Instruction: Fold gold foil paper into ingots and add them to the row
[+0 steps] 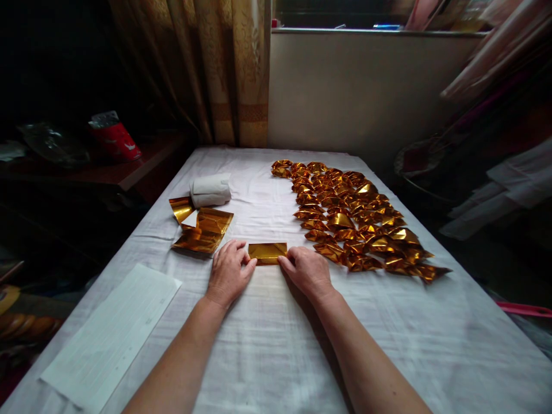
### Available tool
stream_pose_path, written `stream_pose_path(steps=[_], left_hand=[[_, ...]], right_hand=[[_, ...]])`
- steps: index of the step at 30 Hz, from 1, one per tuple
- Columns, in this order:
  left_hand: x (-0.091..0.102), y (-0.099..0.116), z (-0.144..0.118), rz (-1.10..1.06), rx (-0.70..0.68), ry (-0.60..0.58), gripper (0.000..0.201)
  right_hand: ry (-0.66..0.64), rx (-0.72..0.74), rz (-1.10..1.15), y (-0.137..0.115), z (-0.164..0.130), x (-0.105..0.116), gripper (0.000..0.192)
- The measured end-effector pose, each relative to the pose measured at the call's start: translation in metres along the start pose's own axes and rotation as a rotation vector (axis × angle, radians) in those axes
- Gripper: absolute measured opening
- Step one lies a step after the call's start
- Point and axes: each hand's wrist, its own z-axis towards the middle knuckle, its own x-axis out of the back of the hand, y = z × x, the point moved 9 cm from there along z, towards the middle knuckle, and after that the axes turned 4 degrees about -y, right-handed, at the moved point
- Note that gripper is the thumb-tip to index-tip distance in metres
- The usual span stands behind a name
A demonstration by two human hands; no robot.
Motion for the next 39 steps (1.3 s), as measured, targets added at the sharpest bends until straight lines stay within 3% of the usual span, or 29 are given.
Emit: stream_pose_path(steps=[6,9,14,19,28,39], left_hand=[[-0.001,0.000,0.001,0.016,0.017,-0.001,0.016],[-0.001,-0.001,0.000,0.010,0.035,0.009,0.011],[-0.004,0.002,0.000,0.004,0.021,-0.029,0.003],[-0.005,0.007,0.000,0.012,0.027,-0.042,0.003],[-0.008,0.014,0.001,0.055,0.026,-0.023,0.015],[-0.009,0.005,0.000,0.027,0.020,-0.051,0.006]], right_hand=[[-0.017,-0.053,0.025,0.002,-0.002,-0.001,0.023],[0.033,-0.057,0.070,0.003,-0.004,0.000,0.016],[0.129,0.064,0.093,-0.004,-0.006,-0.001,0.009],[0.160,0.139,0.052,-0.012,-0.007,0.001,0.013],[0.194,0.134,0.062,-0.031,-0.006,0.000,0.023],[0.124,0.067,0.127,0.001,-0.008,-0.002,0.012]])
